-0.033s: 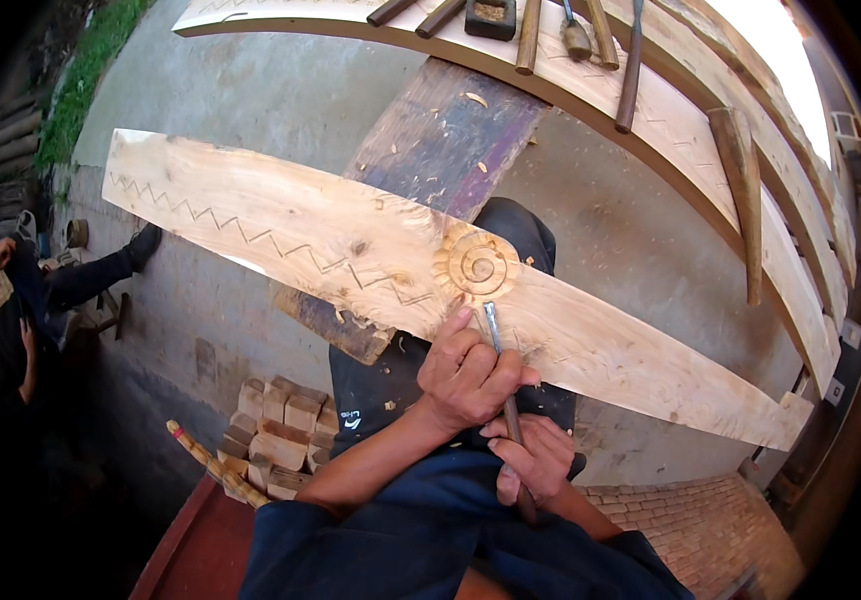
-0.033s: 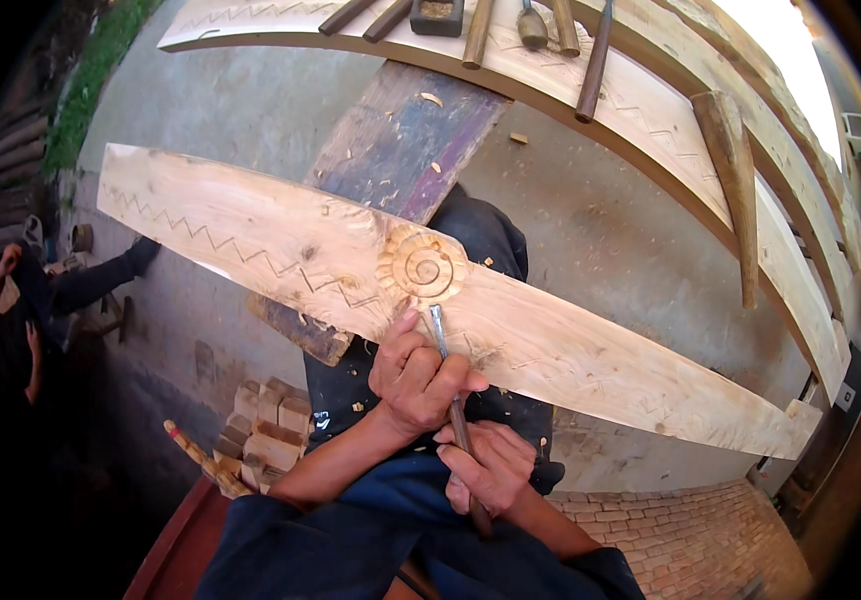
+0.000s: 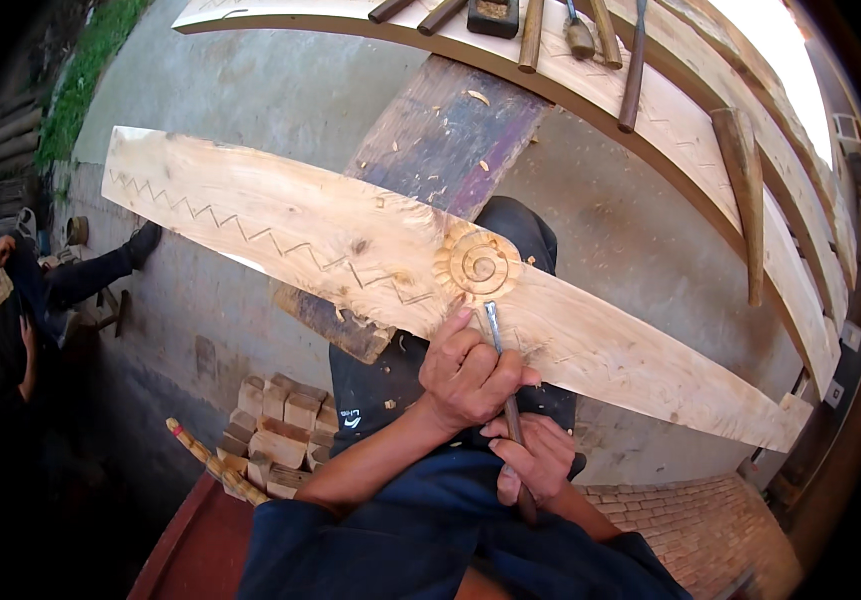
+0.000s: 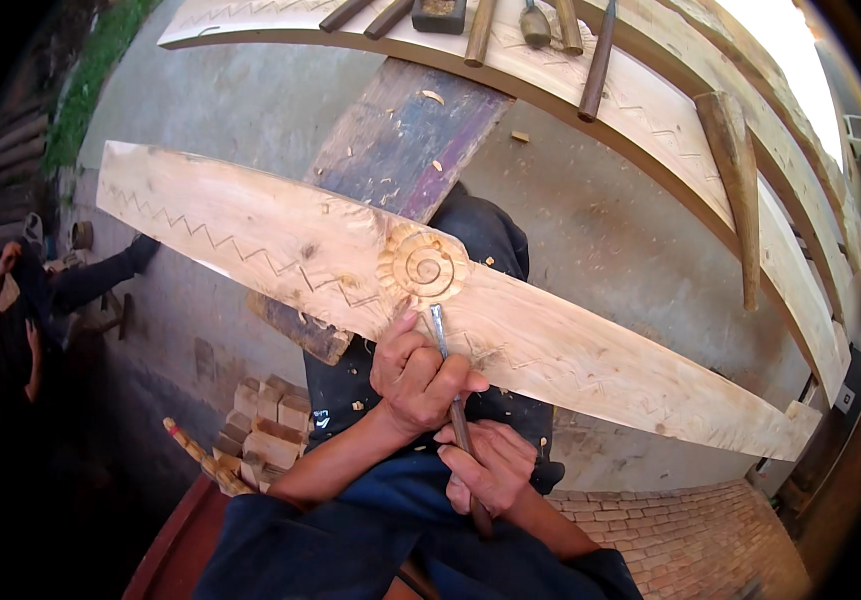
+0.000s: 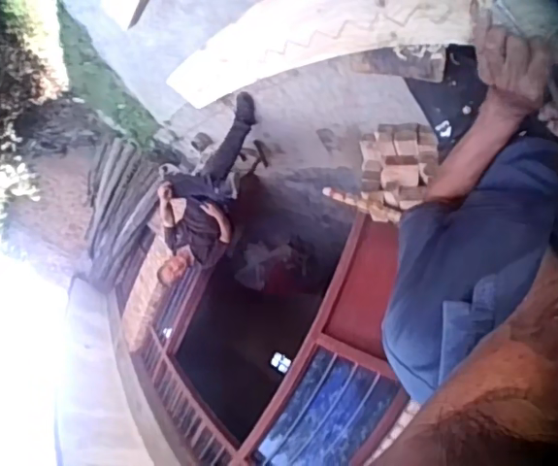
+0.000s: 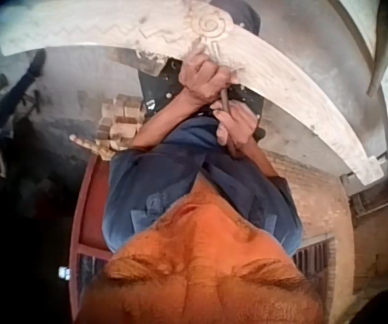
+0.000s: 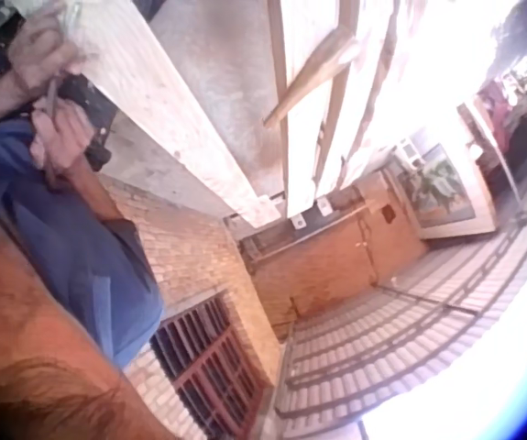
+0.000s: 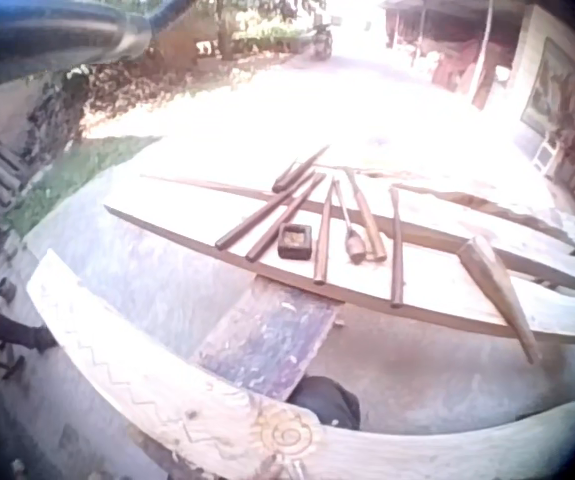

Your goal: The person carves a decorative pattern into a long wooden plank using a chisel and a wooden mallet. They repeatedly strike the chisel to deepen a zigzag design and a central spiral motif on the wood's surface.

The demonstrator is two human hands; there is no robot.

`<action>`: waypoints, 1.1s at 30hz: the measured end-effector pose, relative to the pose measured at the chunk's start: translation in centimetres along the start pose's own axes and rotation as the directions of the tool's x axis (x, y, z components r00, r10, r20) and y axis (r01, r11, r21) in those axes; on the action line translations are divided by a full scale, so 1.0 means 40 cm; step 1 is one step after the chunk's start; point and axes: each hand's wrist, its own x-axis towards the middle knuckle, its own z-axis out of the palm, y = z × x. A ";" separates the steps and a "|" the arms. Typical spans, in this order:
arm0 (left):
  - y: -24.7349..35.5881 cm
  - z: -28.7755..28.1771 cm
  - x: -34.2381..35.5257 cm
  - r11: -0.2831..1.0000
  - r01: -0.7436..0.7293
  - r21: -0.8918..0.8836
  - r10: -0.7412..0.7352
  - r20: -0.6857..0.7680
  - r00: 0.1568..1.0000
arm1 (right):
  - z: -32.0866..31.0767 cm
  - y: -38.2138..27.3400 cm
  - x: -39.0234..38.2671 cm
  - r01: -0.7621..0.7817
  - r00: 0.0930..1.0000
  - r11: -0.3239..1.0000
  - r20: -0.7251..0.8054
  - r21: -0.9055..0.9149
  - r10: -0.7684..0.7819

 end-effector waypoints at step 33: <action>-0.015 -0.019 -0.010 0.984 -0.018 -0.177 0.017 -0.006 1.000 | -0.009 -0.012 -0.033 -0.007 0.997 0.976 -0.073 -0.218 -0.009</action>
